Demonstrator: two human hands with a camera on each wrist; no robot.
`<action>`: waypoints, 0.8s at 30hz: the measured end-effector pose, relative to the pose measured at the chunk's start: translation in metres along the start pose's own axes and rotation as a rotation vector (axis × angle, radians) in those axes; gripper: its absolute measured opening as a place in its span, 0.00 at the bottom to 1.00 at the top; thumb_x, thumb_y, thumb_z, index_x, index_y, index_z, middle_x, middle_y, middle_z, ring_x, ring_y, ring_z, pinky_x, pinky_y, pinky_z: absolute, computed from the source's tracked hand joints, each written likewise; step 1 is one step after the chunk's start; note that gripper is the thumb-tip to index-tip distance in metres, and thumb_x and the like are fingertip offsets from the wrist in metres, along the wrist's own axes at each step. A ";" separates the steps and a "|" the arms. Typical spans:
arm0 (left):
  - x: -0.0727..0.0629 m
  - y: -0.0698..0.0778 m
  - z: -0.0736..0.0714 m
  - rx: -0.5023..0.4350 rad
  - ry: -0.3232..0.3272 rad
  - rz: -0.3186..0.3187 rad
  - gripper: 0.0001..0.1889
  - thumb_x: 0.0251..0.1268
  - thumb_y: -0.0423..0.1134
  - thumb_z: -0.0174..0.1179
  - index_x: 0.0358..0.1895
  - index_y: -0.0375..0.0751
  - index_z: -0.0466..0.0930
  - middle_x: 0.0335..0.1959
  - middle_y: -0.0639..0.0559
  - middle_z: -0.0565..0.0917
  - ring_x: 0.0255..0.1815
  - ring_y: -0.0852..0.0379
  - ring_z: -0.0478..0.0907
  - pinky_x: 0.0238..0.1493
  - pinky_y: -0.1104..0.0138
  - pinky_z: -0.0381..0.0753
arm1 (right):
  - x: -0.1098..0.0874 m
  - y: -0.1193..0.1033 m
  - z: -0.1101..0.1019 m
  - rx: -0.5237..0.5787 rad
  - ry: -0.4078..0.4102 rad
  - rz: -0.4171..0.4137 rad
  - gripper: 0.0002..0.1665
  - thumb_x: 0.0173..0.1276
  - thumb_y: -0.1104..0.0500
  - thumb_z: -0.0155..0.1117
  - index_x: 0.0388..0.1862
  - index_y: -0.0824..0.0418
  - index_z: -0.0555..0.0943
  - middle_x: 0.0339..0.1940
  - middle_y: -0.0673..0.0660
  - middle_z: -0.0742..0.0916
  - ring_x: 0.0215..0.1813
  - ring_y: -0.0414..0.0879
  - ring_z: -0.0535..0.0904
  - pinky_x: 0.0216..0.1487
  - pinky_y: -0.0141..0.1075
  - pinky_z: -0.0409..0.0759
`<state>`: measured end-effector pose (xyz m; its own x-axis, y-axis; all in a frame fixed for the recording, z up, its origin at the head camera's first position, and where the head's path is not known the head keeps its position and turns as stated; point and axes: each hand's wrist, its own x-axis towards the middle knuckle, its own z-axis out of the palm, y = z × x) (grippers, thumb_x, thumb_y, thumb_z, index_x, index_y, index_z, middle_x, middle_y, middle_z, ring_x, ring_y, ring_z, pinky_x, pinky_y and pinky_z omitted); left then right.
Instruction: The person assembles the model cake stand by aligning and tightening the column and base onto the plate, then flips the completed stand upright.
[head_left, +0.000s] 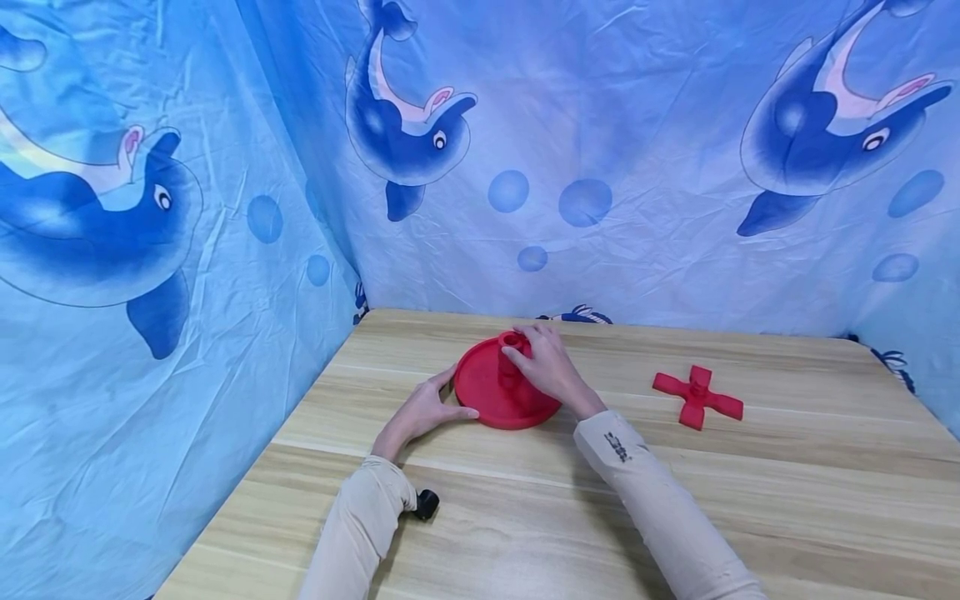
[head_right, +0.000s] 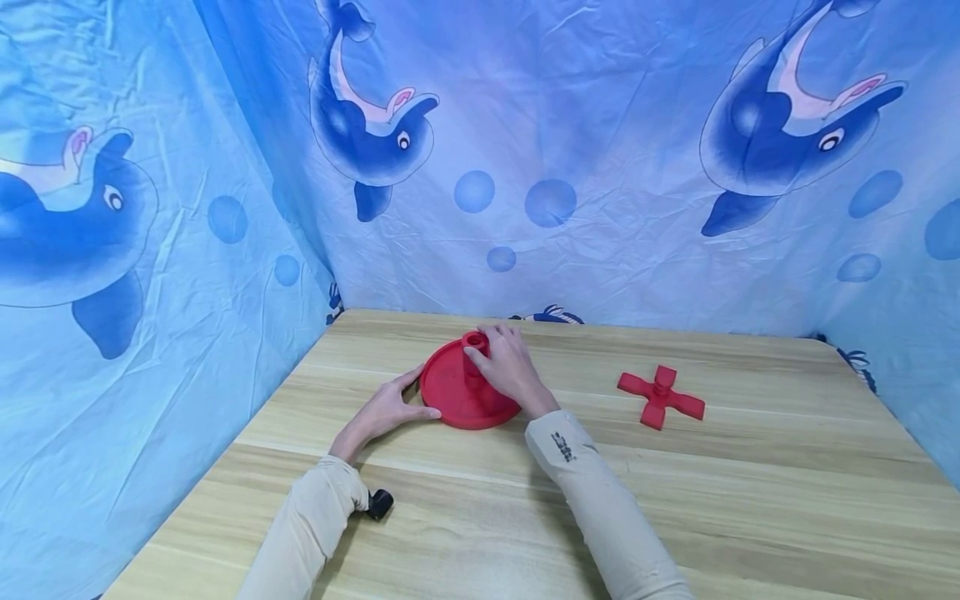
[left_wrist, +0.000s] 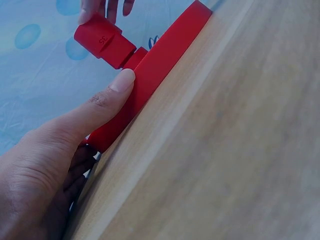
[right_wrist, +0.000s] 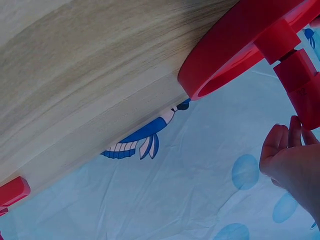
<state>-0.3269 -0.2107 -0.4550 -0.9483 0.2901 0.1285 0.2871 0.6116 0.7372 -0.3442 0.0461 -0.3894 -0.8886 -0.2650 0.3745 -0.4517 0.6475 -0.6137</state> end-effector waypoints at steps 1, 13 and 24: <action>0.000 0.000 0.000 -0.001 -0.001 -0.001 0.54 0.53 0.57 0.80 0.82 0.46 0.61 0.78 0.45 0.67 0.78 0.46 0.61 0.75 0.48 0.64 | 0.000 0.000 0.000 -0.001 0.002 0.005 0.33 0.74 0.55 0.69 0.73 0.65 0.74 0.64 0.64 0.79 0.68 0.59 0.69 0.57 0.54 0.83; 0.000 0.001 0.000 -0.012 0.000 -0.003 0.54 0.53 0.57 0.79 0.82 0.46 0.61 0.78 0.46 0.67 0.78 0.46 0.61 0.74 0.48 0.65 | 0.001 0.002 0.001 -0.005 0.001 -0.003 0.33 0.74 0.56 0.70 0.74 0.66 0.73 0.64 0.64 0.79 0.68 0.59 0.70 0.56 0.53 0.84; 0.000 0.001 0.000 -0.021 -0.004 0.002 0.54 0.53 0.56 0.80 0.82 0.45 0.61 0.78 0.46 0.66 0.79 0.46 0.60 0.75 0.48 0.65 | 0.001 0.001 0.001 -0.010 -0.013 0.004 0.34 0.74 0.56 0.68 0.75 0.66 0.73 0.68 0.65 0.78 0.71 0.60 0.68 0.57 0.55 0.83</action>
<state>-0.3265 -0.2103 -0.4545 -0.9471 0.2947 0.1274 0.2862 0.5954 0.7508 -0.3454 0.0463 -0.3902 -0.8914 -0.2715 0.3628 -0.4473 0.6558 -0.6081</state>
